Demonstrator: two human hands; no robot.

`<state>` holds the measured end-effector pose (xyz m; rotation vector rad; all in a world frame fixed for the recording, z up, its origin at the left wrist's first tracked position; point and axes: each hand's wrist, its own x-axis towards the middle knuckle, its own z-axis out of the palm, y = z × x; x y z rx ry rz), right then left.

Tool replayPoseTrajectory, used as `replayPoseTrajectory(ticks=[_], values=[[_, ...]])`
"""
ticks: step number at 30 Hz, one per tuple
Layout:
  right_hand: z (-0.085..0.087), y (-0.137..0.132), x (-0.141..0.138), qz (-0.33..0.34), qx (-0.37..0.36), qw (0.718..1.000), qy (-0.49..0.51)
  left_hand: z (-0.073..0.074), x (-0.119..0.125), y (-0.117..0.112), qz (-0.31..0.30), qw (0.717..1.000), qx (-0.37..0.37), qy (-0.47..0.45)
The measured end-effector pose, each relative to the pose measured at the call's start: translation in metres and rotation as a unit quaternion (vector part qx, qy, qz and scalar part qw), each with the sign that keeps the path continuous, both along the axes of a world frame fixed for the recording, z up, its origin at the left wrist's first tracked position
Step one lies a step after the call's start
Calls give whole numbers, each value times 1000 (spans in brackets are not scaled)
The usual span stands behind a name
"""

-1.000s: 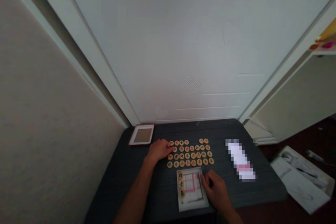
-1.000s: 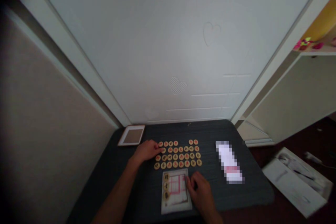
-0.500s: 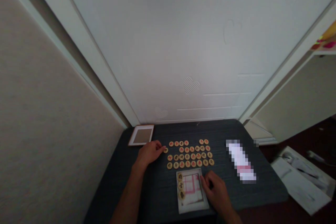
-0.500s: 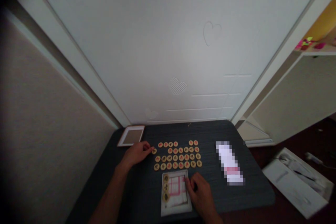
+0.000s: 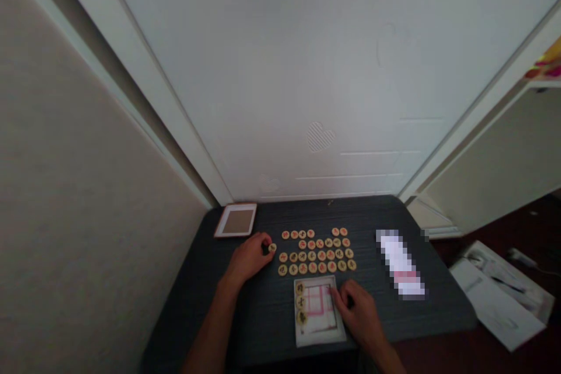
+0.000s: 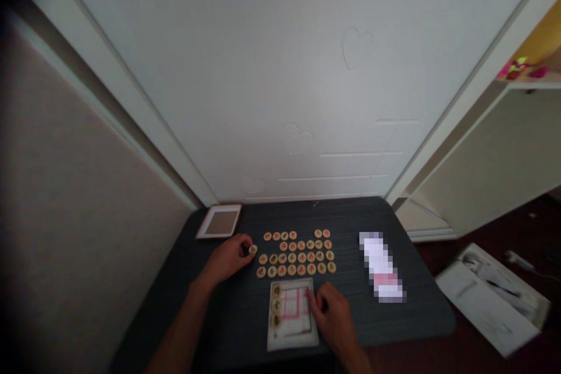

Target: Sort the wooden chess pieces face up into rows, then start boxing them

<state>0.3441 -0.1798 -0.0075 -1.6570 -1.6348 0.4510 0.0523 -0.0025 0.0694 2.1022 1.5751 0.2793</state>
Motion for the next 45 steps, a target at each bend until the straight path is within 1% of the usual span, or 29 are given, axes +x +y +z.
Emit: replayPoseTrajectory(ticks=[8,11,14,18,22,25,28,31,33,36,40,45], values=[[4,0,0,-2,-3,1000,12,1,-1,-4,-24,997,-23,-62],[7,-1,-1,-3,-7,1000,21,4,-1,-5,-21,994,-21,-110],[11,-2,-1,-4,-14,999,31,9,1,-10,-16,984,-27,-173],[16,-4,-1,-19,-8,998,54,22,9,-24,-13,970,-52,-238],[27,-5,-7,-42,24,995,84,35,27,-46,-27,957,-88,-274],[39,-2,-18,-16,39,994,102,41,45,-64,-35,947,-115,-297],[52,1,-29,33,58,991,120,40,63,-82,-44,933,-137,-330],[60,3,-37,78,62,987,129,34,76,-96,-42,911,-170,-374],[63,3,-41,96,61,985,132,29,80,-103,-38,892,-192,-408],[65,4,-43,97,60,983,141,23,80,-111,-23,869,-214,-446],[65,4,-45,100,53,980,162,22,74,-116,-10,859,-230,-458],[70,2,-47,104,17,979,174,24,68,-120,-21,860,-239,-451]])
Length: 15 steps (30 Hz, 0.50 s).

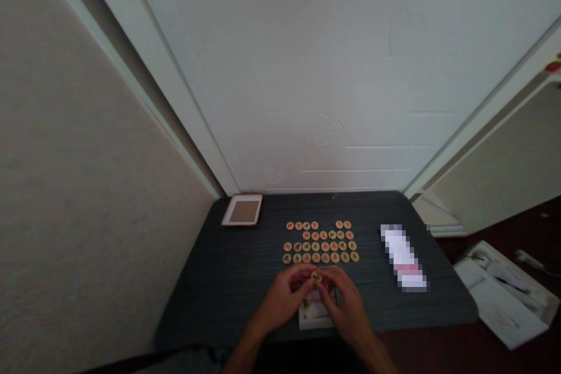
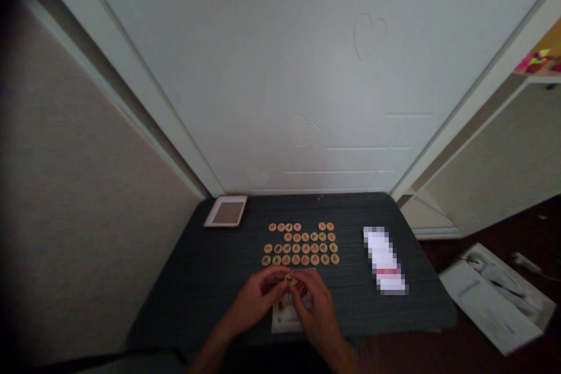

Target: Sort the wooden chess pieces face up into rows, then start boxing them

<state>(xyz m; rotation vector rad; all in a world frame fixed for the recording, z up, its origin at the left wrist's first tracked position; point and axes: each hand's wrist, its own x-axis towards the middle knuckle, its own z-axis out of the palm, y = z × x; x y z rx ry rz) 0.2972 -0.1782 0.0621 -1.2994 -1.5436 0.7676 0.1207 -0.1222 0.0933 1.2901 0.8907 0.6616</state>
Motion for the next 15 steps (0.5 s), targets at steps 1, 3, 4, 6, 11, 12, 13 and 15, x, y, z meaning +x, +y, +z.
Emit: replayPoseTrajectory(ticks=[1,3,4,6,11,12,13,15], values=[[1,-1,0,1,-9,1000,1,0,0,-1,-1,1000,4,4],[4,-2,-1,1,-23,1000,4,-1,0,-2,-4,1000,16,20],[5,-3,-2,-2,-27,1000,9,-1,0,-3,-6,999,22,32],[5,-4,-3,-10,-40,999,32,-3,0,-4,-8,998,32,59],[3,-5,-6,-21,-108,988,106,-1,-1,-8,4,992,78,99],[3,-5,-7,-19,-116,987,112,0,-2,-9,6,991,89,102],[3,-5,-7,-15,-123,986,115,2,-3,-10,5,990,97,105],[4,-6,-7,-7,-134,984,116,4,-5,-13,-4,988,104,111]])
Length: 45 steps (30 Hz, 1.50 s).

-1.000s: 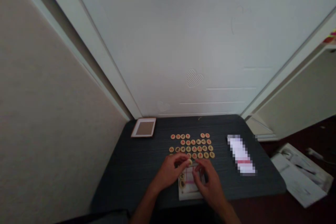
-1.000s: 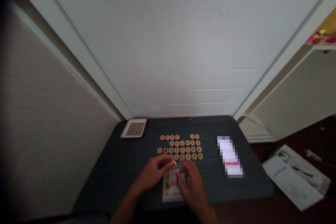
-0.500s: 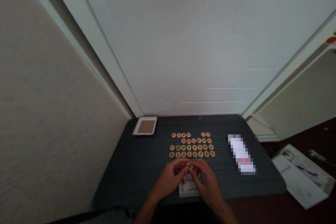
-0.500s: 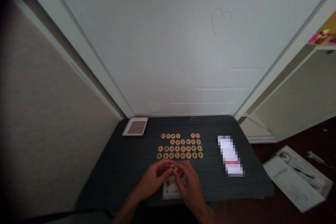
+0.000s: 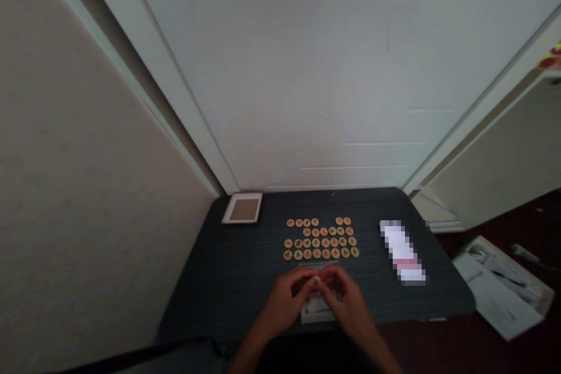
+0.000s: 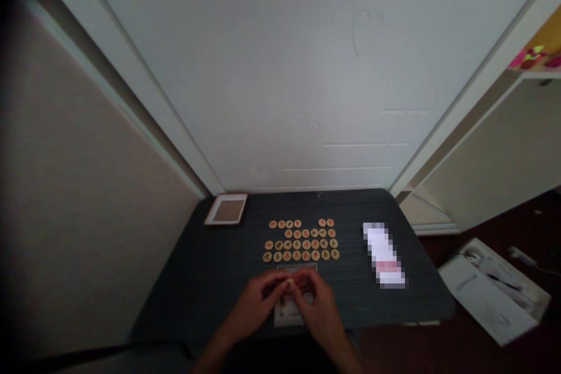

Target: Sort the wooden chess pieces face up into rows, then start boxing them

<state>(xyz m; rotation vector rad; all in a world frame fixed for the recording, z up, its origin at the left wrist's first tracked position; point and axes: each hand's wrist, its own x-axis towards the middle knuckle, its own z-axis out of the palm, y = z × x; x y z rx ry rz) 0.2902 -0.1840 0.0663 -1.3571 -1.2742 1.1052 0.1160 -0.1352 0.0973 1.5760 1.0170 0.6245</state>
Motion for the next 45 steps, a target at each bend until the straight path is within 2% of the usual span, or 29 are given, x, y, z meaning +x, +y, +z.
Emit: replayPoseTrajectory(ticks=[7,12,21,25,32,39,45], values=[[2,-7,3,15,3,999,-39,-7,-13,-14,-1,1000,-30,-1],[-6,-14,9,0,22,998,-65,-17,-29,-24,23,997,0,79],[-14,-20,1,30,-7,992,-121,-36,-38,-40,-28,988,41,144],[-19,-17,-4,56,-36,990,-124,-34,-37,-38,-40,986,46,158],[-14,-17,-10,54,-65,988,-133,-28,-37,-36,-50,984,41,163],[-17,-15,-12,72,-83,982,-157,-32,-35,-37,-41,986,42,158],[-22,-15,-15,65,-62,980,-177,-33,-35,-38,-36,987,51,150]])
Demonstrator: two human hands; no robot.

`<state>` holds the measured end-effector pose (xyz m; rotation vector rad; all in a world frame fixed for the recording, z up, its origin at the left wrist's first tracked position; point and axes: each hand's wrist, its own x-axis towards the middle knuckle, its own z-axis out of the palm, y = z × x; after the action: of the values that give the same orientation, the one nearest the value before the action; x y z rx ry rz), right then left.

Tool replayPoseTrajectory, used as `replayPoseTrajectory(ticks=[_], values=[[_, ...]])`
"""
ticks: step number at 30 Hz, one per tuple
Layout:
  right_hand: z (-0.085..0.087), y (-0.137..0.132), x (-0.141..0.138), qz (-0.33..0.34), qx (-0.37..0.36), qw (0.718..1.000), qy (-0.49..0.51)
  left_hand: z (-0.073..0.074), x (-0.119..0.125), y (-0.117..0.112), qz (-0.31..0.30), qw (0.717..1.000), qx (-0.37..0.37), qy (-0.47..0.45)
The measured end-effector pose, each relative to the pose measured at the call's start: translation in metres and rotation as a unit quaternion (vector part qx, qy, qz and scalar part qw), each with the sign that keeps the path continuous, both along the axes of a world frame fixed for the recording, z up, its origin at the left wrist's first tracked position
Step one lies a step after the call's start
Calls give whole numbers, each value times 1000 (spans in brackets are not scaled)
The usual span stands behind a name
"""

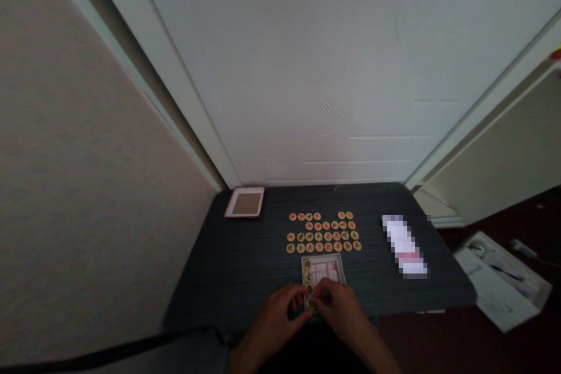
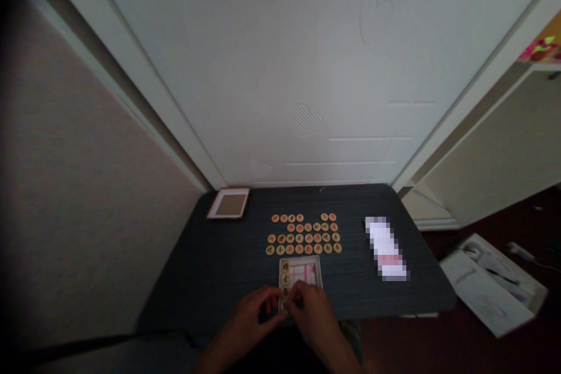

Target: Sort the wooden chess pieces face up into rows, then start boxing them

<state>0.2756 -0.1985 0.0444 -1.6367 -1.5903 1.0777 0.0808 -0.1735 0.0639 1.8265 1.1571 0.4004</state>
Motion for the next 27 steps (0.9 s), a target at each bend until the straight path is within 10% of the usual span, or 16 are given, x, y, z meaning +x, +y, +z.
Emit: replayPoseTrajectory(ticks=[27], values=[[-3,2,4,2,-25,1000,-16,15,9,3,-16,994,5,104]])
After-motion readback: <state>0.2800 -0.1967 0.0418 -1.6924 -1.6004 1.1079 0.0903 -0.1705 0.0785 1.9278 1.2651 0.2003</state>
